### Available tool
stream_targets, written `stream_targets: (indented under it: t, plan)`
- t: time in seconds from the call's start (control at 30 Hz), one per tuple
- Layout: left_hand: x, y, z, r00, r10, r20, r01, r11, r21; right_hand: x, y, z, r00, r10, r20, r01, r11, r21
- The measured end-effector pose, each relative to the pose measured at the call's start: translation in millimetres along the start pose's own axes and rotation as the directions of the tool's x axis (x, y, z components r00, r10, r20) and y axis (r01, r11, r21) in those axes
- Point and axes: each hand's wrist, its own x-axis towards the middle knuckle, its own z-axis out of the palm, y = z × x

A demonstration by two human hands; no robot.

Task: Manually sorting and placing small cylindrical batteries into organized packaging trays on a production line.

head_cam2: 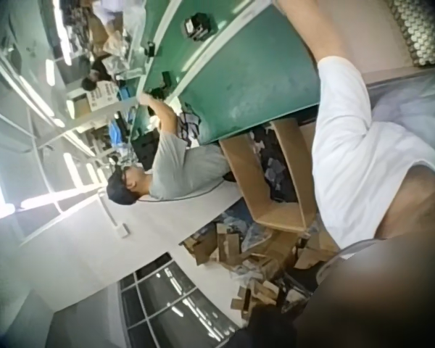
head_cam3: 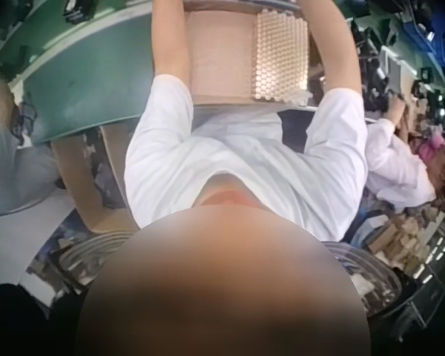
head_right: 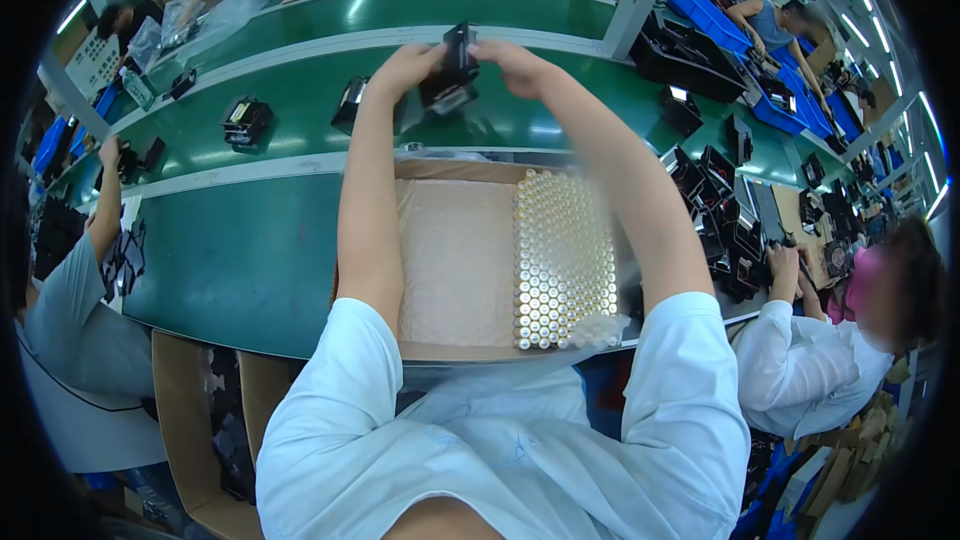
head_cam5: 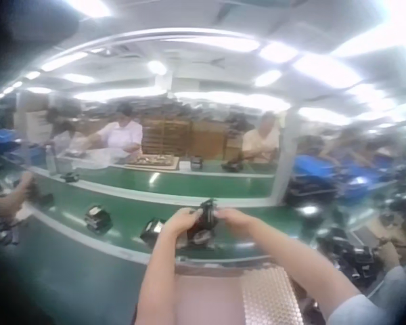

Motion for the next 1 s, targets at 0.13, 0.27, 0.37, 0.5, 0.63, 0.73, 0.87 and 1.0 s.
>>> stream_targets:
  t: [0.13, 0.27, 0.37, 0.5, 0.63, 0.73, 0.87, 1.0]
  plan:
    - [10, 1, 27, 0.997, -0.032, -0.07, 0.014, 0.972, -0.236, -55, -47, 5, 0.972, 0.17, -0.161, -0.233, 0.765, -0.6]
    - [31, -15, 49, 0.997, -0.067, -0.03, 0.054, 0.95, -0.307, -97, -42, -1, 0.865, -0.392, 0.313, 0.448, 0.32, -0.835]
    - [43, -24, 64, 0.995, -0.1, -0.012, 0.089, 0.93, -0.358, -131, -59, 16, 0.704, 0.021, 0.71, 0.664, 0.335, -0.669]
    - [52, -20, 87, 0.994, -0.109, 0.01, 0.103, 0.902, -0.42, -142, -44, 10, 0.615, 0.135, 0.777, 0.697, 0.368, -0.616]
    - [55, -20, 101, 0.994, -0.11, 0.024, 0.108, 0.875, -0.472, -149, -31, 1, 0.526, 0.422, 0.738, 0.687, 0.3, -0.662]
    - [63, -22, 104, 0.993, -0.115, 0.039, 0.119, 0.851, -0.512, -149, -33, -2, 0.492, 0.473, 0.731, 0.666, 0.335, -0.666]
    - [71, -26, 112, 0.991, -0.121, 0.06, 0.134, 0.816, -0.563, -146, -35, -13, 0.457, 0.511, 0.728, 0.631, 0.391, -0.67]
    - [75, -23, 128, 0.99, -0.127, 0.066, 0.141, 0.779, -0.611, -139, -41, -26, 0.52, 0.334, 0.786, 0.612, 0.496, -0.616]
